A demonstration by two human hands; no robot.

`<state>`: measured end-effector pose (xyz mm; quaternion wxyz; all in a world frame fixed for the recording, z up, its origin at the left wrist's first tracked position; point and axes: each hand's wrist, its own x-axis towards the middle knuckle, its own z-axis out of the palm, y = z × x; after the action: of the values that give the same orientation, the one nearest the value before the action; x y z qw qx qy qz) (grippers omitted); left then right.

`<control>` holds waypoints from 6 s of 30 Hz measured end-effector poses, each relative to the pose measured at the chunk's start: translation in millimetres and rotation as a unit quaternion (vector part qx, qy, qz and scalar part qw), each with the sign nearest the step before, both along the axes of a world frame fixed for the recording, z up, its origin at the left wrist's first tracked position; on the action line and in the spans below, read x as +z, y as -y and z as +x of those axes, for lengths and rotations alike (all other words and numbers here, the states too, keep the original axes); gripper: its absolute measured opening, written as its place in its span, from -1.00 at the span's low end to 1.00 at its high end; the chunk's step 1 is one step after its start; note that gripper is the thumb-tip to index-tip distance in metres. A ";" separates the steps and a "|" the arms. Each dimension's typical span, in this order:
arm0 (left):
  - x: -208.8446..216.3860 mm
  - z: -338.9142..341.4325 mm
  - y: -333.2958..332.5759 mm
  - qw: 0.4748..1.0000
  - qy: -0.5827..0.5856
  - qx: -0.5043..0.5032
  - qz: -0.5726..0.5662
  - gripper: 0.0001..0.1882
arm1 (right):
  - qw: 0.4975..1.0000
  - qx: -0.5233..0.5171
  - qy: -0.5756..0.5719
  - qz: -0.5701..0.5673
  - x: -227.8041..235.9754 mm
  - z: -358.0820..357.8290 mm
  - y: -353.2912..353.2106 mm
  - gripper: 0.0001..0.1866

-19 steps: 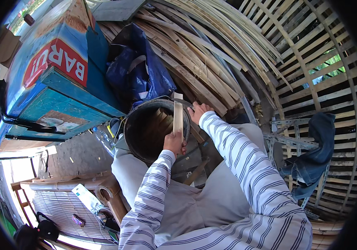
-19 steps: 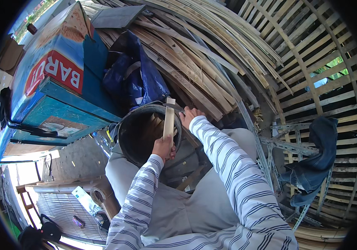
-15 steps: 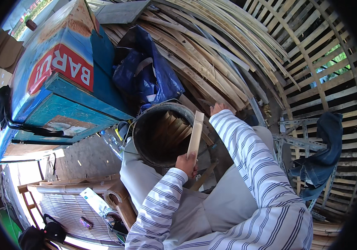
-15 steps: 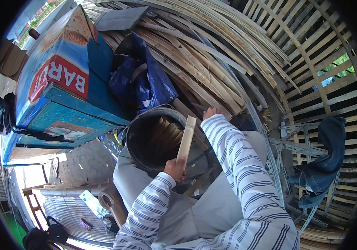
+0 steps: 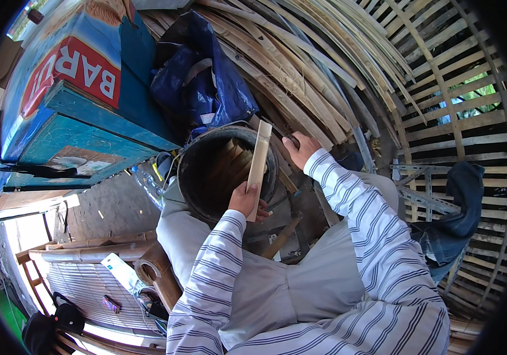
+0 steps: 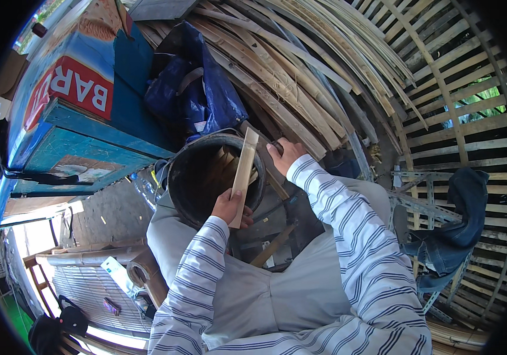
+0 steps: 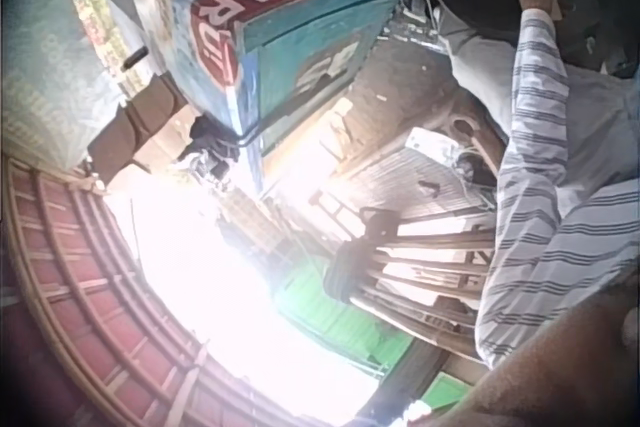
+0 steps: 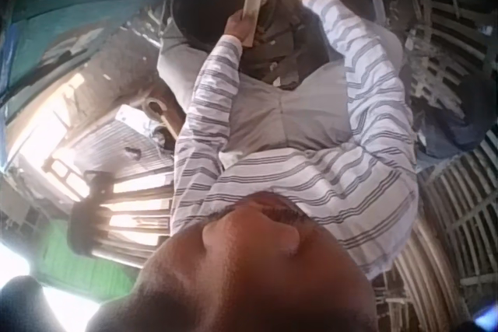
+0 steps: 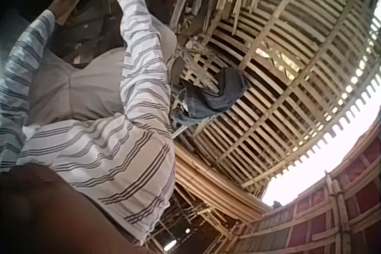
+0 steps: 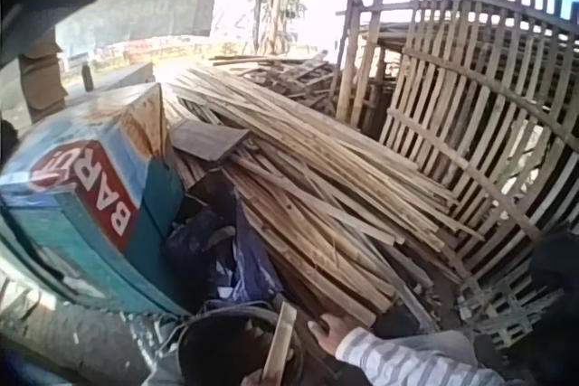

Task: The person uses a knife to shave and smooth thin strips of wood or bamboo, placing the finished strips into a bucket.

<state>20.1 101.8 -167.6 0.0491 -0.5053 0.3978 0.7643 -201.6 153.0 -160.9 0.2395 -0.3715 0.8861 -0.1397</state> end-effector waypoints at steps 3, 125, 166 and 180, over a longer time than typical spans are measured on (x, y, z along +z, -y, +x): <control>-12.4 0.4 0.0 1.000 0.021 -0.020 0.000 -0.66 | 0.999 0.049 0.014 0.015 0.0 15.5 -21.9 -0.50; 147.9 -12.2 51.3 0.726 0.125 -0.048 -0.674 -0.78 | 0.967 -0.150 0.112 -0.171 44.9 63.4 -57.7 -0.36; 158.1 -82.6 105.1 0.706 0.267 -0.144 -0.640 -0.81 | 0.988 -0.083 0.077 -0.107 11.0 86.7 -4.3 -0.45; 149.1 -83.3 111.9 0.718 0.254 -0.134 -0.634 -0.82 | 0.981 -0.102 -0.041 -0.160 -50.2 86.8 -4.3 -0.55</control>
<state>-63.2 -10.1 -18.6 -0.0814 -0.5354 0.8250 0.1618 -114.8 157.2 -211.1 0.1246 -0.3181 0.8947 -0.2879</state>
